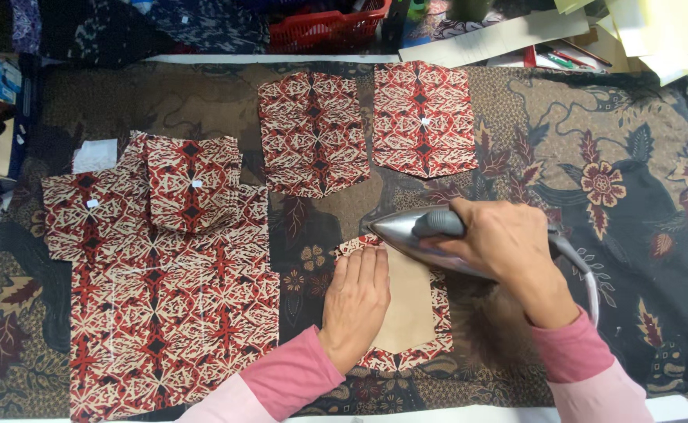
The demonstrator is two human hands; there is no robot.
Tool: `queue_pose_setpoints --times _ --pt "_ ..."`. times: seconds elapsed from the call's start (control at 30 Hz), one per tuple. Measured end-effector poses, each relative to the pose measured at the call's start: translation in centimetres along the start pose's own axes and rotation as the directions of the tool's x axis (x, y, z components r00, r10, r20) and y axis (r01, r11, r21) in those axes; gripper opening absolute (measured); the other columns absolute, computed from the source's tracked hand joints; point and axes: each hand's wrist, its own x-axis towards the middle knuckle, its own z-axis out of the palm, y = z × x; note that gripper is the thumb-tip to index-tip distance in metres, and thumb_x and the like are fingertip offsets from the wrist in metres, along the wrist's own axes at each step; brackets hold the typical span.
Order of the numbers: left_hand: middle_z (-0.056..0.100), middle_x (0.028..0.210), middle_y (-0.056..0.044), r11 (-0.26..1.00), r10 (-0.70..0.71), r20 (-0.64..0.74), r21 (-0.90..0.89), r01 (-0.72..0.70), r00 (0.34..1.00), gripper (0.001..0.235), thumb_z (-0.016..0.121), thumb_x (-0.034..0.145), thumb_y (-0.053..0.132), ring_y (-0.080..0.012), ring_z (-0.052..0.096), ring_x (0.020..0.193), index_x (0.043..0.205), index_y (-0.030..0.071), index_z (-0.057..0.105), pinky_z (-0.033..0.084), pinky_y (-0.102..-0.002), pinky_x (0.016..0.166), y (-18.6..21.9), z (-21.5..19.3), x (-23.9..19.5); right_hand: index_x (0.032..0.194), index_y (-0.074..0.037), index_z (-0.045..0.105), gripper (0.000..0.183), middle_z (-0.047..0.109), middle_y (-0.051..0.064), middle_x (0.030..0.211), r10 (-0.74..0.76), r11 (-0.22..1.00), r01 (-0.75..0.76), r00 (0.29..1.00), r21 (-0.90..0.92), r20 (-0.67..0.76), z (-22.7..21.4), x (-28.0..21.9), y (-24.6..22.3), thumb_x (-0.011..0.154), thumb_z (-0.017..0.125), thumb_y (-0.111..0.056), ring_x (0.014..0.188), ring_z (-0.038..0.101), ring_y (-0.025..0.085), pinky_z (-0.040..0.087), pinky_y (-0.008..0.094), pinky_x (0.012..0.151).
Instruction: The person places a cardboard template on patterned fabric pieces and uses an iron to press the fabric around the template. They repeatedly adjust the template and iron different sections of the fabric to smooth the material.
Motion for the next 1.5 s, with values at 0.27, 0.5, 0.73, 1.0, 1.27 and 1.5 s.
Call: queue_pose_setpoints --times 0.27,0.5,0.73,1.0,1.27,1.5 --pt "0.062 0.120 -0.018 0.991 0.070 0.236 -0.124 -0.041 0.969 0.059 0.074 0.080 0.026 -0.0300 0.055 0.117 0.125 -0.009 0.061 0.035 -0.046 0.111 -0.8 -3.7 -1.8 0.080 -0.019 0.072 0.050 0.070 0.011 0.063 -0.187 0.982 0.185 0.978 0.029 0.095 0.3 2.1 -4.0 0.070 0.077 -0.067 0.060 0.070 0.034 0.050 0.048 0.050" --pt "0.057 0.131 -0.025 0.973 0.129 0.200 -0.217 -0.085 0.971 0.054 0.081 0.070 0.031 -0.0368 0.050 0.128 0.109 -0.001 0.062 0.033 -0.047 0.110 -2.4 -4.9 -0.6 0.083 -0.019 0.073 0.053 0.071 0.011 0.066 -0.092 0.996 0.091 0.988 0.013 0.125 0.7 1.3 -2.4 0.069 0.077 -0.069 0.063 0.071 0.034 0.052 0.047 0.054" --pt "0.053 0.138 -0.025 0.969 0.165 0.249 -0.221 -0.110 0.954 0.058 0.081 0.073 0.035 -0.0361 0.048 0.131 0.113 0.001 0.057 0.031 -0.049 0.111 -2.7 -5.1 -0.1 0.103 -0.024 0.080 0.050 0.073 0.011 0.074 0.244 0.968 -0.245 0.969 0.053 0.029 -0.2 -2.8 4.9 0.069 0.084 -0.060 0.067 0.072 0.031 0.053 0.043 0.058" --pt "0.054 0.137 -0.025 0.973 0.159 0.252 -0.206 -0.107 0.955 0.058 0.080 0.073 0.036 -0.0359 0.049 0.131 0.113 0.002 0.057 0.031 -0.049 0.111 -2.5 -4.4 -0.3 0.112 0.000 0.066 0.026 0.071 0.001 0.100 0.531 0.404 0.181 0.752 0.897 -0.391 6.7 -8.5 13.7 0.120 0.064 -0.025 0.093 0.063 0.012 0.052 0.031 0.094" --pt "0.055 0.138 -0.025 0.977 0.161 0.281 -0.182 -0.112 0.946 0.059 0.081 0.072 0.037 -0.0355 0.049 0.131 0.114 0.002 0.058 0.031 -0.048 0.111 -2.4 -4.2 -0.4 0.117 -0.007 0.079 0.029 0.073 0.017 0.087 0.606 0.628 -0.654 0.751 0.421 0.262 3.2 -8.6 7.0 0.097 0.072 -0.027 0.069 0.069 0.023 0.054 0.040 0.067" --pt "0.056 0.135 -0.024 0.979 0.162 0.254 -0.159 -0.124 0.954 0.060 0.081 0.071 0.035 -0.0344 0.051 0.129 0.115 0.001 0.058 0.031 -0.048 0.111 -2.4 -4.3 -0.4 0.113 -0.007 0.074 0.024 0.067 0.015 0.099 0.016 0.908 0.040 0.992 0.416 -0.128 5.4 -1.2 -5.7 0.092 0.067 -0.017 0.079 0.068 0.040 0.053 0.047 0.067"
